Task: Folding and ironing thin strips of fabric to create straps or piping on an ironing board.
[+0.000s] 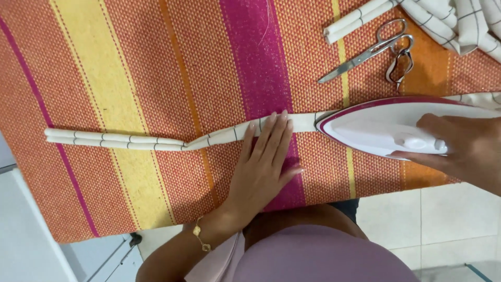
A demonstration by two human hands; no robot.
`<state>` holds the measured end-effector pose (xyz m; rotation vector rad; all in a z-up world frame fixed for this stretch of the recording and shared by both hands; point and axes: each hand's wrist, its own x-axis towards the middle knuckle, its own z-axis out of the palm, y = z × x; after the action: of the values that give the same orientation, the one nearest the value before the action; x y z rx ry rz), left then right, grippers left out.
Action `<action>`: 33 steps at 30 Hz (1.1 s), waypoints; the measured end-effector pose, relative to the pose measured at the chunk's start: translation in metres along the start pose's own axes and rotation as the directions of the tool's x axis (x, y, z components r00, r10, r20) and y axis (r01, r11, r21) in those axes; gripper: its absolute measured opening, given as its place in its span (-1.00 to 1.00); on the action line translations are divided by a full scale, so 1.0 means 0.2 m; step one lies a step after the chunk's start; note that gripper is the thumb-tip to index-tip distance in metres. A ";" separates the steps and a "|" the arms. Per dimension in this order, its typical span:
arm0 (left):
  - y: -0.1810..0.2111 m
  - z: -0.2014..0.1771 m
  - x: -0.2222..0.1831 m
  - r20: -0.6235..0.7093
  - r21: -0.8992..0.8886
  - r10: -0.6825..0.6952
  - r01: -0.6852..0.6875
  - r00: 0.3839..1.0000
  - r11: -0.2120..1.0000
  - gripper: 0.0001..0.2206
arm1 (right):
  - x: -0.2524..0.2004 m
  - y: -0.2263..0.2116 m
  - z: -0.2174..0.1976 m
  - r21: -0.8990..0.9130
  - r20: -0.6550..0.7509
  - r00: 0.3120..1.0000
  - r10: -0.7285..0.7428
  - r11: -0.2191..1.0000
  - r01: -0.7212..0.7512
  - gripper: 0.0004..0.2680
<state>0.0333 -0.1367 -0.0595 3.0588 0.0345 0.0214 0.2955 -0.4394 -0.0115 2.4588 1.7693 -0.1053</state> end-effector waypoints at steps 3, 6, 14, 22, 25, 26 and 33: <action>0.00 0.00 -0.02 -0.005 0.019 0.025 -0.025 1.000 1.000 -0.17 | 0.02 -0.02 -0.02 0.096 0.169 0.974 0.151 0.981 -0.169 -0.58; -0.01 0.01 -0.02 -0.012 0.001 0.029 -0.029 1.000 1.000 -0.16 | 0.04 -0.01 -0.03 0.000 0.213 0.959 0.185 0.982 -0.189 -0.55; -0.05 0.00 0.00 -0.001 -0.018 0.029 -0.029 1.000 0.999 -0.20 | 0.00 -0.01 0.04 0.007 -0.001 0.995 0.101 0.995 -0.101 -0.57; -0.08 -0.02 0.02 -0.024 0.013 0.057 -0.057 0.998 0.998 -0.20 | 0.09 -0.09 0.04 -0.133 -0.061 0.997 0.040 0.990 -0.048 -0.52; -0.07 -0.01 0.01 -0.025 0.005 0.058 -0.058 0.998 0.998 -0.19 | 0.12 -0.10 0.01 -0.101 -0.040 0.999 0.034 0.994 -0.038 -0.51; -0.07 -0.01 0.00 -0.019 -0.003 0.060 -0.060 0.998 0.998 -0.18 | 0.13 -0.11 -0.01 -0.113 -0.024 1.000 0.015 0.993 -0.018 -0.50; -0.08 -0.02 0.00 -0.039 0.038 0.078 -0.076 0.996 0.996 -0.21 | 0.13 -0.13 0.03 -0.238 -0.057 0.998 -0.014 0.971 0.000 -0.44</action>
<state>0.0337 -0.1204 -0.0573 3.0943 -0.0815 0.0889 0.2790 -0.4066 -0.0212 2.3073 1.7007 0.1695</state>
